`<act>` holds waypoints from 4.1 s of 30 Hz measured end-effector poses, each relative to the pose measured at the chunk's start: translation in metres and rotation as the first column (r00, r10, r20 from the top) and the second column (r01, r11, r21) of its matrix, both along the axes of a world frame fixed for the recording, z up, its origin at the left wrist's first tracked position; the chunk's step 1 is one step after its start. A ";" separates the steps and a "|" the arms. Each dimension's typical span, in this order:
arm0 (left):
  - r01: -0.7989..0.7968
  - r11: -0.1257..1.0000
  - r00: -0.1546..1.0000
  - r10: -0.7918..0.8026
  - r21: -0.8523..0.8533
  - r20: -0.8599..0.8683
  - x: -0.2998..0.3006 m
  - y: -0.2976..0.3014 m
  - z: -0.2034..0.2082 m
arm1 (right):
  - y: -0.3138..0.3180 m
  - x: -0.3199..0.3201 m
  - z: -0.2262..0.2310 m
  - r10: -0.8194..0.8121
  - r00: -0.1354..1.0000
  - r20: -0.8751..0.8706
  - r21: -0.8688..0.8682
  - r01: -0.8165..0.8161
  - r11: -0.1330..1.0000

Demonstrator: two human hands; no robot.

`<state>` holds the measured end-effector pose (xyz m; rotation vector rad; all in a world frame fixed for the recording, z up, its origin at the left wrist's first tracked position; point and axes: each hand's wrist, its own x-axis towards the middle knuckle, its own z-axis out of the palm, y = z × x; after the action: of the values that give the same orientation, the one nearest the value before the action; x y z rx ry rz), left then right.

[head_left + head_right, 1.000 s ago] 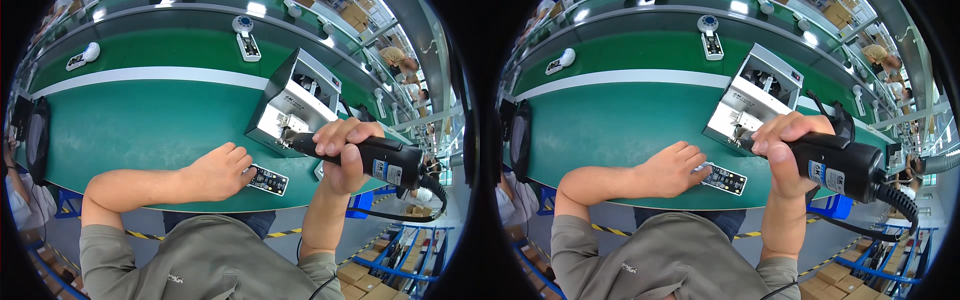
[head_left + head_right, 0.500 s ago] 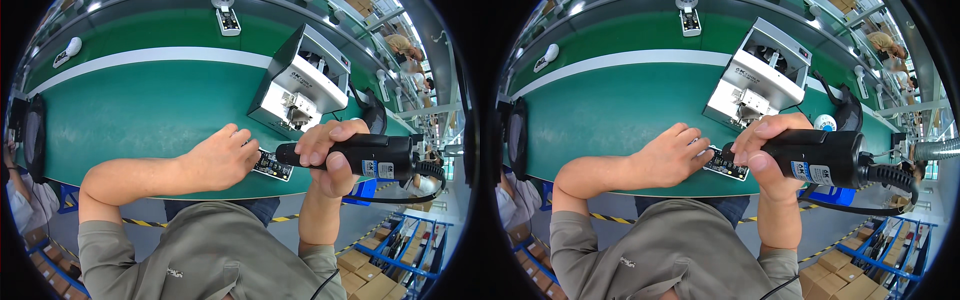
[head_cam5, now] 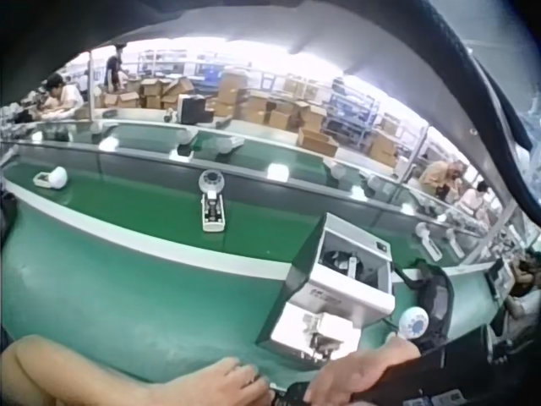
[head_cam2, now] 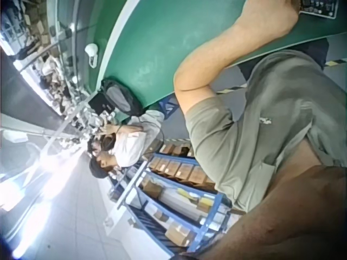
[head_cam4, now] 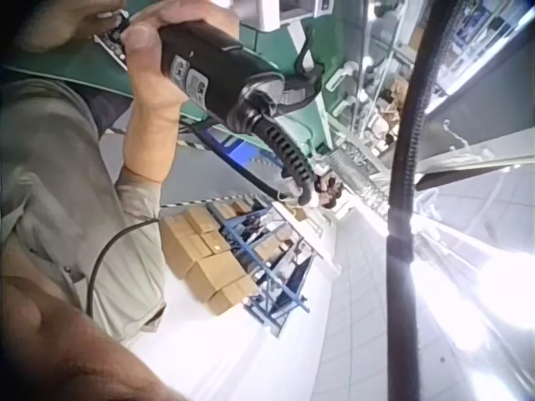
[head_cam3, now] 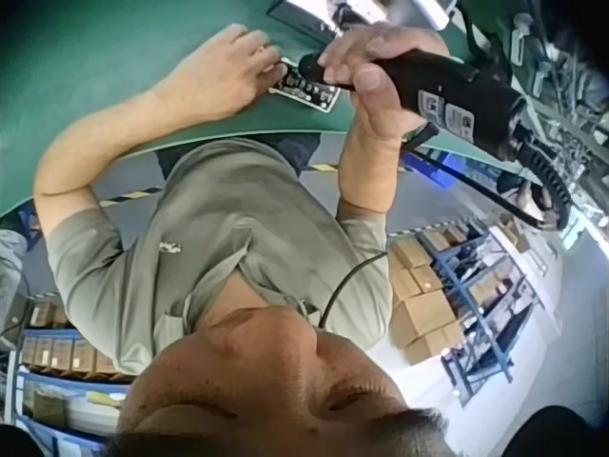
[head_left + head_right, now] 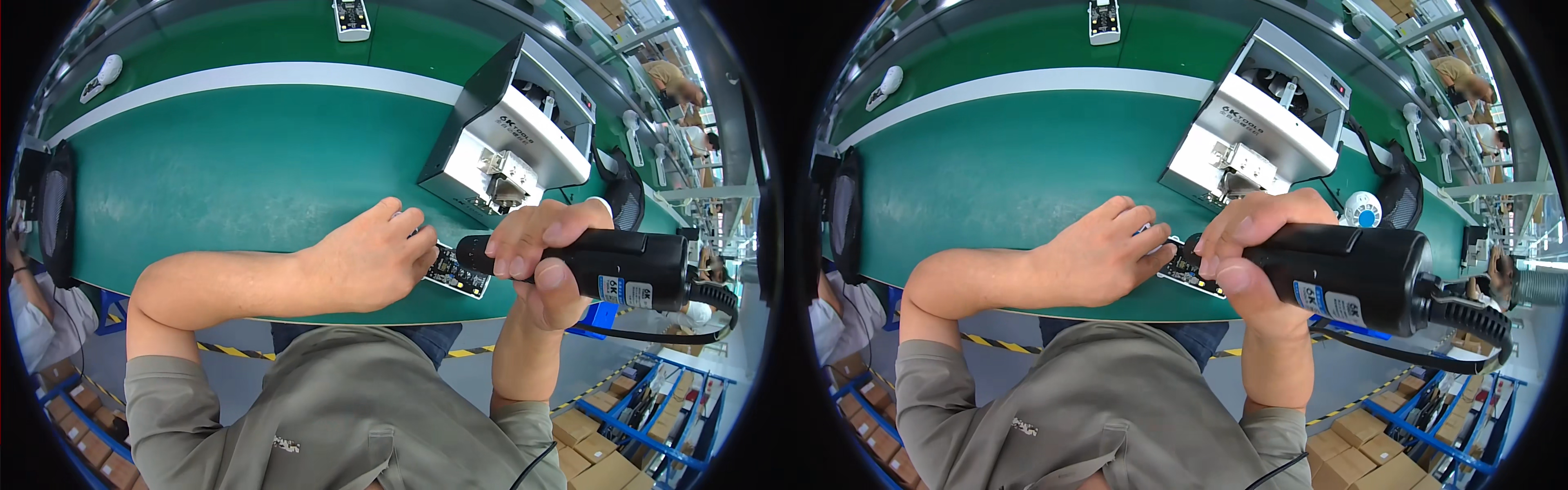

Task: Assembling components onto circuit boards using an electric screwdriver on a production line.

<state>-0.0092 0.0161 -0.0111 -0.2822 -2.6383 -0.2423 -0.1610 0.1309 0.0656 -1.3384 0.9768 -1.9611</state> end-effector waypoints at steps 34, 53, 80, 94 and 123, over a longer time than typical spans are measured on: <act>-0.022 0.998 0.999 0.023 -0.053 0.027 0.000 -0.002 0.004 | 0.011 -0.026 0.034 -0.128 0.963 -0.239 -0.076 0.113 0.991; -0.022 0.998 0.975 0.033 -0.054 0.221 0.005 -0.001 0.019 | 0.055 -0.029 0.002 -0.224 0.963 -0.150 0.023 0.230 0.973; -0.016 0.997 1.000 0.017 -0.070 0.016 0.001 0.000 0.007 | 0.000 -0.029 0.035 -0.169 0.934 -0.316 -0.132 0.133 0.982; -0.025 0.996 0.976 0.044 -0.090 0.213 0.005 -0.002 0.014 | 0.012 -0.007 0.024 -0.102 0.995 -0.019 -0.127 0.098 0.987; -0.034 0.998 0.993 0.041 -0.060 0.114 0.005 -0.002 0.012 | 0.018 0.014 0.001 0.017 0.998 -0.065 0.026 -0.015 1.000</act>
<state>-0.0045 0.0138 0.0005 -0.2440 -2.7655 -0.1748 -0.1471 0.1488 0.0668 -1.3996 1.0156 -1.8974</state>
